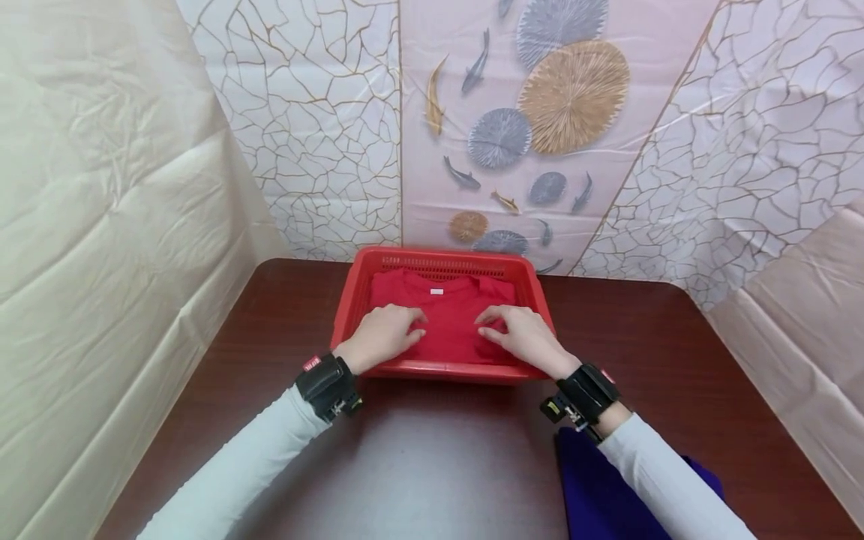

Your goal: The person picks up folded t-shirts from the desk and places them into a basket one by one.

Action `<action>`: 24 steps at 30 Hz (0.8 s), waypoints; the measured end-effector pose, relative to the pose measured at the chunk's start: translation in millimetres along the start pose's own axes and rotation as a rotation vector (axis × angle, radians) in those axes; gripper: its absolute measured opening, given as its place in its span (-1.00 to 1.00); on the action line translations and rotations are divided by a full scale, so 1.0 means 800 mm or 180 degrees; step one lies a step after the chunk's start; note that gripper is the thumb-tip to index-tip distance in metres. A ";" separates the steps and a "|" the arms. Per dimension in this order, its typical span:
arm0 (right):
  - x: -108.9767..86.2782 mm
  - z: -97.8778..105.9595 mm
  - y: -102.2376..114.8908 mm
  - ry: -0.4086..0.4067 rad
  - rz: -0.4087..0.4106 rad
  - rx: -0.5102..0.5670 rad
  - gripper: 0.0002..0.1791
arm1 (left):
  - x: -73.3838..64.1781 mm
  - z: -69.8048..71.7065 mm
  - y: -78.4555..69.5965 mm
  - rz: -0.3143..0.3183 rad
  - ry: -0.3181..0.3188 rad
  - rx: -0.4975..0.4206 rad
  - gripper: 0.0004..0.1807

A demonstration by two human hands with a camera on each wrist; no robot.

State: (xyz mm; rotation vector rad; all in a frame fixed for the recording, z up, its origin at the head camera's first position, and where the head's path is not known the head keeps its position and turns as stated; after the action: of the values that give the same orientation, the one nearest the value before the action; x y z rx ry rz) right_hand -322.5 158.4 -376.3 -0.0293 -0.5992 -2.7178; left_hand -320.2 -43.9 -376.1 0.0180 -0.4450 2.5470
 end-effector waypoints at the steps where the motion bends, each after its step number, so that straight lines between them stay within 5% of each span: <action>1: -0.006 0.007 0.003 -0.0168 -0.0015 0.0001 -0.77 | -0.003 0.005 -0.013 -0.0056 -0.0192 0.0035 -0.71; 5: -0.034 0.027 0.016 -0.0642 -0.0003 -0.0011 -0.84 | -0.020 0.020 -0.065 -0.0361 -0.0829 0.0240 -0.83; 8: -0.059 0.039 0.023 -0.0858 -0.0019 -0.0034 -0.82 | -0.033 0.020 -0.100 -0.0539 -0.1021 0.0244 -0.85; 15: -0.123 0.051 0.008 -0.1147 -0.0227 -0.0230 -0.79 | -0.047 -0.013 -0.162 -0.0807 -0.0986 0.0321 -0.84; 24: -0.219 0.054 -0.080 -0.1280 -0.0911 -0.0653 -0.73 | -0.039 -0.086 -0.207 -0.1009 -0.0959 0.0724 -0.79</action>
State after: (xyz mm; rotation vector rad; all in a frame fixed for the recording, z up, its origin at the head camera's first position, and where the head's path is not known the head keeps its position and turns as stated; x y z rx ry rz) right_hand -182.8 289.2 -379.6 -0.5964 -0.4539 -3.0656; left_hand -202.0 93.9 -393.1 0.5203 -0.2383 2.2709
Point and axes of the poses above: each hand's wrist, its own x-axis towards the middle knuckle, its own z-axis out of the back of the hand, y = z × x, the point moved 6 cm from there along x, towards the middle knuckle, and after that the axes turned 4 degrees about -z, right-handed, at the moved point
